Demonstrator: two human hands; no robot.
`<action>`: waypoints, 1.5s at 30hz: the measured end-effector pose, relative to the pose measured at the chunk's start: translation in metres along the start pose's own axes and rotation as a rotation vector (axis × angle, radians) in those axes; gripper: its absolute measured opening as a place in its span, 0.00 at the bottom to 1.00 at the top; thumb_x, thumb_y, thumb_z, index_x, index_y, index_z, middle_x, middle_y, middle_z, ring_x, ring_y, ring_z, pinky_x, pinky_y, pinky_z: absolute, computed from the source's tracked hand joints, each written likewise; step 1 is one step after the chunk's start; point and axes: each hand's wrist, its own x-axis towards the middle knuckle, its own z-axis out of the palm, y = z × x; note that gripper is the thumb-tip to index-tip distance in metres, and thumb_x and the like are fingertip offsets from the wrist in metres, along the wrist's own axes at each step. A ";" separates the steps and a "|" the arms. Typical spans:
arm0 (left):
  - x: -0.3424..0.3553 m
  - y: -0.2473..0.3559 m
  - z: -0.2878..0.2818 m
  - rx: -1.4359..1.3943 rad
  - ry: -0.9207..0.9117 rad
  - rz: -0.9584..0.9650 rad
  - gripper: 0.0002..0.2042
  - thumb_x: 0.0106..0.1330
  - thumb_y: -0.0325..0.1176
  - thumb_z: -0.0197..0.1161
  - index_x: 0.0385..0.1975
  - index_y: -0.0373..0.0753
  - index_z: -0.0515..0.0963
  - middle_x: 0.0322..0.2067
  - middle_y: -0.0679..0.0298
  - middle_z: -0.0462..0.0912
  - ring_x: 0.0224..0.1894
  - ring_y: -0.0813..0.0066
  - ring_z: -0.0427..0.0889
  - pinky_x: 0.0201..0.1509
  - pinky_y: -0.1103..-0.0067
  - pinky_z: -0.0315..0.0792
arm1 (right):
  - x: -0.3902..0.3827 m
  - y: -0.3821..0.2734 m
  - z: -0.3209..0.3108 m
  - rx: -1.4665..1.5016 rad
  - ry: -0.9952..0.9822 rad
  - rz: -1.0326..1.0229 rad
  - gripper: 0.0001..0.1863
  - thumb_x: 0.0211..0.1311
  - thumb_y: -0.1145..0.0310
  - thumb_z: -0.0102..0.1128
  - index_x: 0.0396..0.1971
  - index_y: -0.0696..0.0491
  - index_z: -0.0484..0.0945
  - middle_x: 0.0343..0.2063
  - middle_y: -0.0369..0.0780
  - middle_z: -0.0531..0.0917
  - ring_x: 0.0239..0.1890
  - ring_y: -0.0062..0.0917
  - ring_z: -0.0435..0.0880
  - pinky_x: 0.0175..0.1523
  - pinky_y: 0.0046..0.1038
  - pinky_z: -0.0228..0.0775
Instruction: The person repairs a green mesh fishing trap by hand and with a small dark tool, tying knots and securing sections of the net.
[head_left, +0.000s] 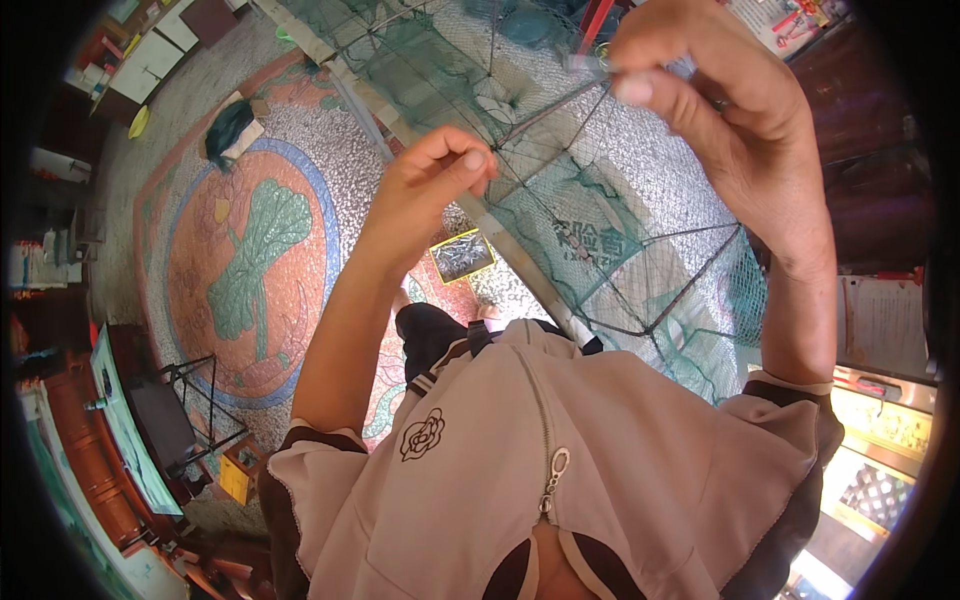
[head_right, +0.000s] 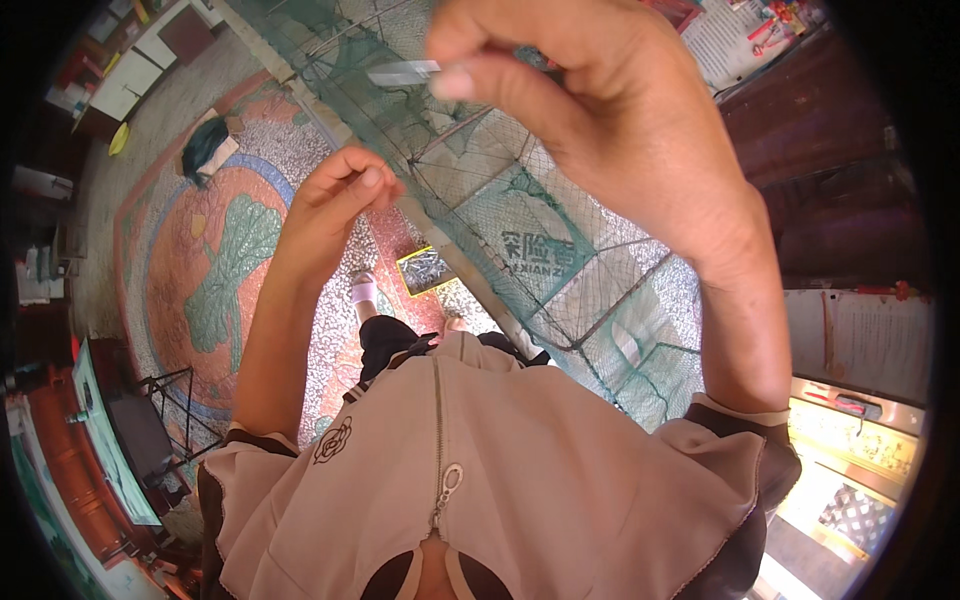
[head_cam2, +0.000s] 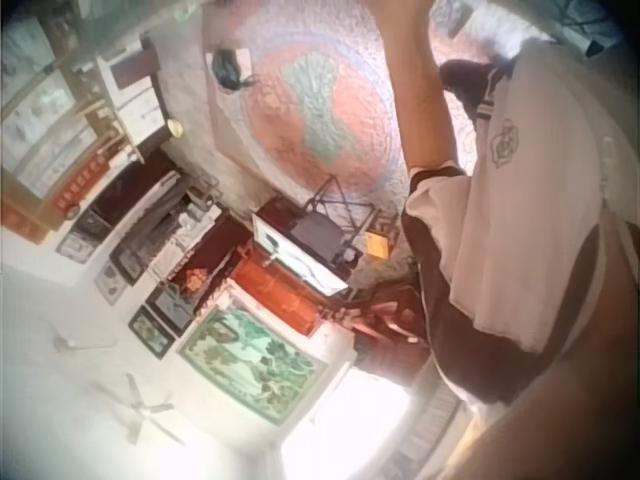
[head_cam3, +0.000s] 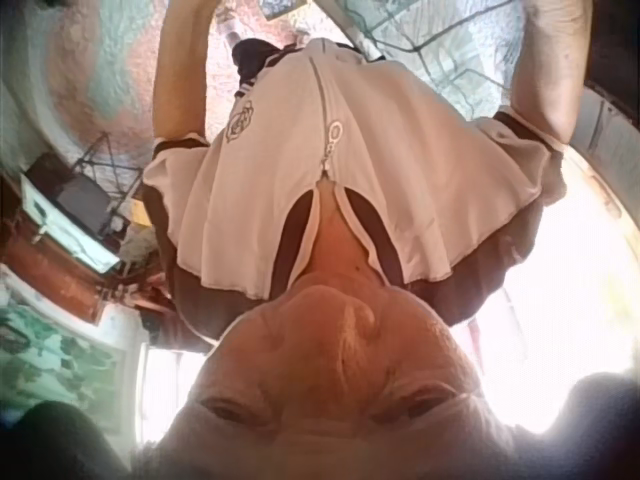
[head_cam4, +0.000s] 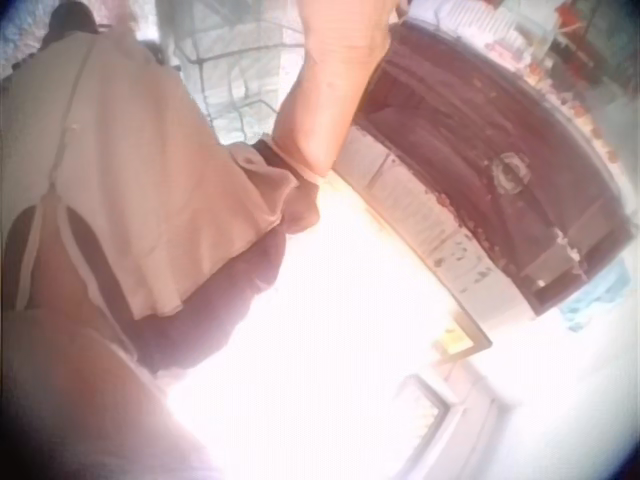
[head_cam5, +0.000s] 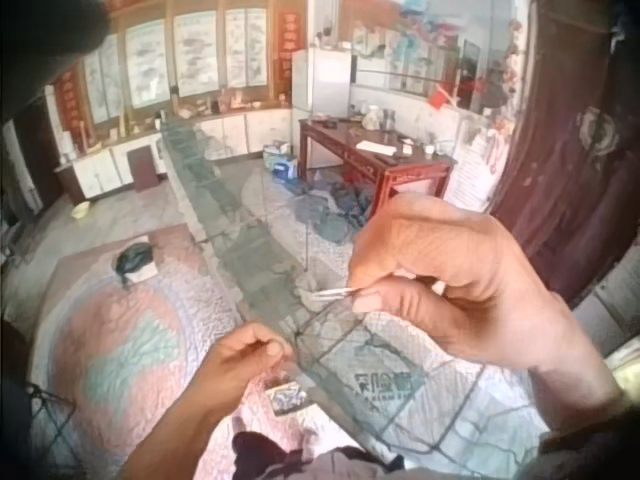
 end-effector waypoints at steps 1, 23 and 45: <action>0.001 0.004 -0.003 0.109 -0.019 0.007 0.06 0.67 0.33 0.57 0.34 0.37 0.76 0.30 0.68 0.78 0.41 0.77 0.77 0.47 0.81 0.69 | -0.005 0.004 -0.013 -0.091 -0.170 -0.039 0.03 0.59 0.78 0.59 0.33 0.59 0.77 0.30 0.37 0.80 0.32 0.21 0.81 0.40 0.21 0.73; 0.056 0.048 -0.055 0.960 -0.835 0.370 0.04 0.55 0.26 0.62 0.29 0.42 0.79 0.29 0.69 0.77 0.38 0.67 0.72 0.48 0.70 0.61 | -0.070 -0.020 0.015 0.099 0.355 0.720 0.08 0.56 0.78 0.63 0.36 0.52 0.83 0.29 0.35 0.80 0.26 0.14 0.74 0.25 0.16 0.64; 0.139 0.025 -0.071 0.969 -1.070 0.734 0.03 0.56 0.25 0.61 0.29 0.40 0.79 0.46 0.64 0.76 0.51 0.65 0.73 0.65 0.61 0.56 | -0.047 -0.042 0.214 -0.407 0.718 1.309 0.08 0.54 0.78 0.62 0.36 0.56 0.82 0.28 0.39 0.76 0.25 0.26 0.78 0.29 0.25 0.69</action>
